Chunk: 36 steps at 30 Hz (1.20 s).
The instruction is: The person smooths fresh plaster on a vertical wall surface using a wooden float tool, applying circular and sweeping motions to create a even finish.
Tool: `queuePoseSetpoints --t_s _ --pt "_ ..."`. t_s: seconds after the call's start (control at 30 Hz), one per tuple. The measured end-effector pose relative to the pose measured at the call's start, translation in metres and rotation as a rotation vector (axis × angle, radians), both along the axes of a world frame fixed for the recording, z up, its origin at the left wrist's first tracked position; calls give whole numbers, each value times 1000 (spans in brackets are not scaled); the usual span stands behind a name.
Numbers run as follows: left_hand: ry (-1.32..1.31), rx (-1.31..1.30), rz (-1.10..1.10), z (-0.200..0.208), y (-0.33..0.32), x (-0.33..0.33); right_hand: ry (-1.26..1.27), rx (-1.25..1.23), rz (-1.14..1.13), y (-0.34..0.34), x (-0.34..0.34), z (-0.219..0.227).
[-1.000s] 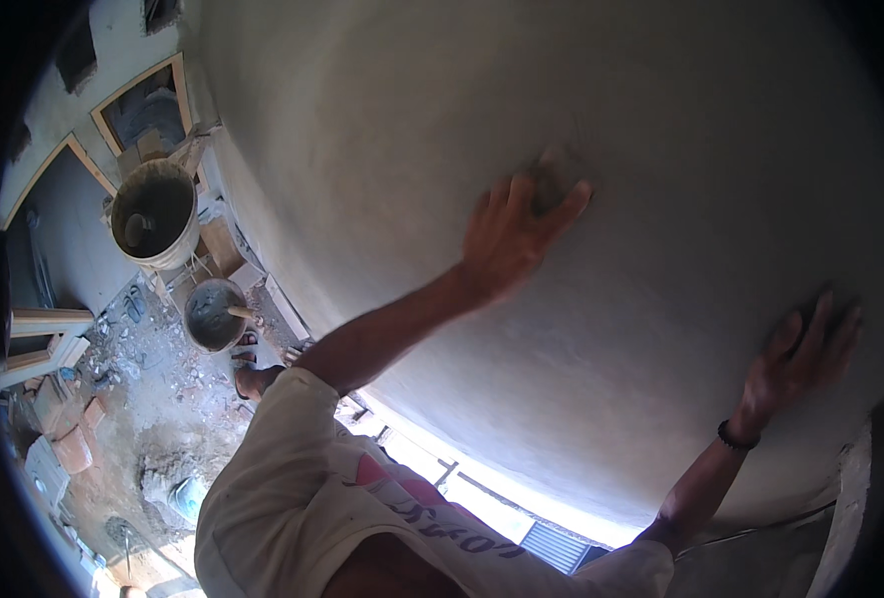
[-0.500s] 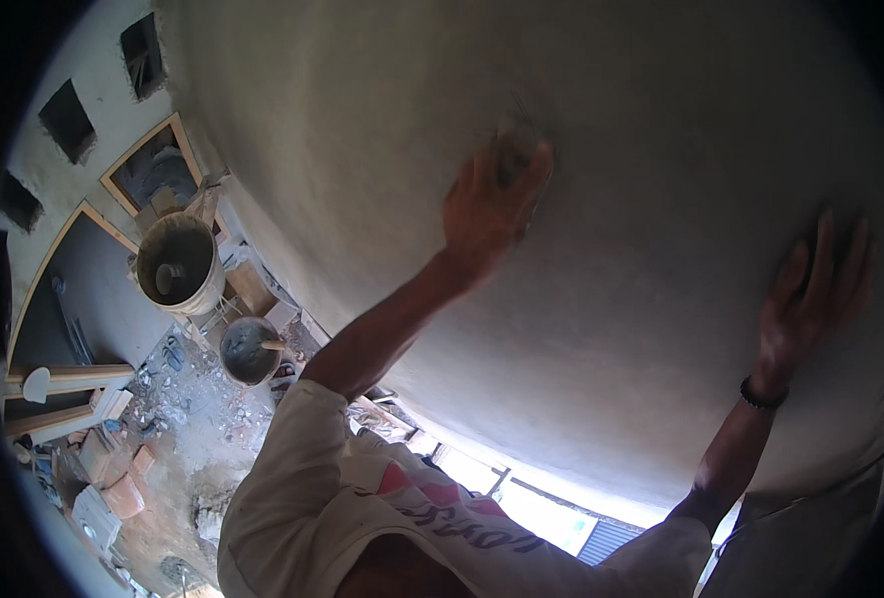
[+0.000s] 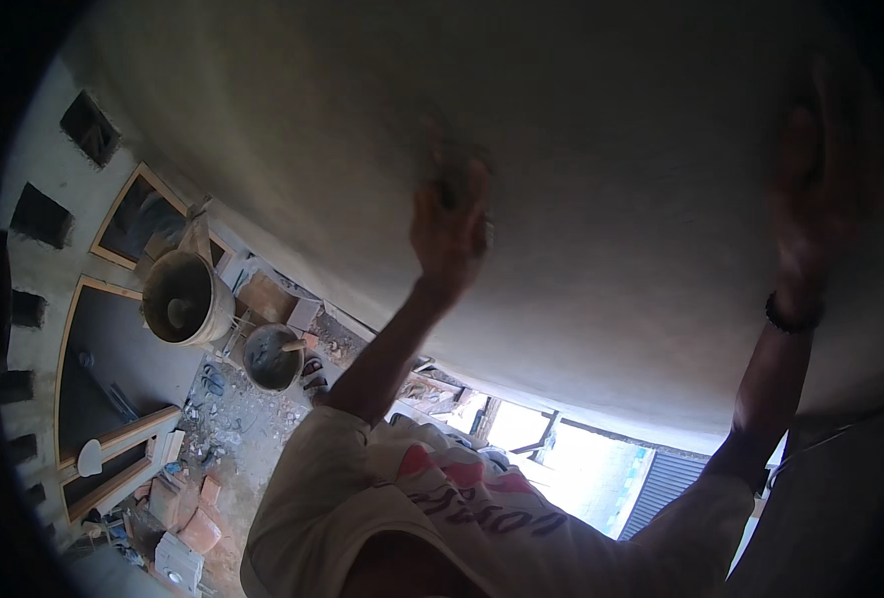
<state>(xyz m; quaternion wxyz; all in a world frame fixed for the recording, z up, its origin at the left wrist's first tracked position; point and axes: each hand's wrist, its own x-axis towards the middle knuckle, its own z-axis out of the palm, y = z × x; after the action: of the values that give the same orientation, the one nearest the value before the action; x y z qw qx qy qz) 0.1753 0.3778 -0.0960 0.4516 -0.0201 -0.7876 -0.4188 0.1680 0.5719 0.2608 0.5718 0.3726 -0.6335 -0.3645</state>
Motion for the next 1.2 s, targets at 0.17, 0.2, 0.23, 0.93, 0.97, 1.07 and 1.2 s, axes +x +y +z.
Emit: queuePoseSetpoints --t_s 0.17,0.2,0.23,0.93,0.97,1.07,1.2 --pt "-154 50 75 -129 44 12 -2 -6 -14 -6 4 0" --pt "-193 294 127 -130 14 -9 9 -8 -21 -7 7 1" --pt "-237 537 179 -124 -20 -31 19 -11 -23 -8 8 2" --pt "41 23 -140 -1 60 26 23 -18 25 -19 6 -6" --pt "-10 39 -158 -26 57 26 22 -24 13 -19 8 -5" --pt "-25 139 -34 -46 6 -4 33 -32 -41 -15 13 -4" --pt "166 210 53 72 -38 -32 19 -35 -37 -16 12 -4"
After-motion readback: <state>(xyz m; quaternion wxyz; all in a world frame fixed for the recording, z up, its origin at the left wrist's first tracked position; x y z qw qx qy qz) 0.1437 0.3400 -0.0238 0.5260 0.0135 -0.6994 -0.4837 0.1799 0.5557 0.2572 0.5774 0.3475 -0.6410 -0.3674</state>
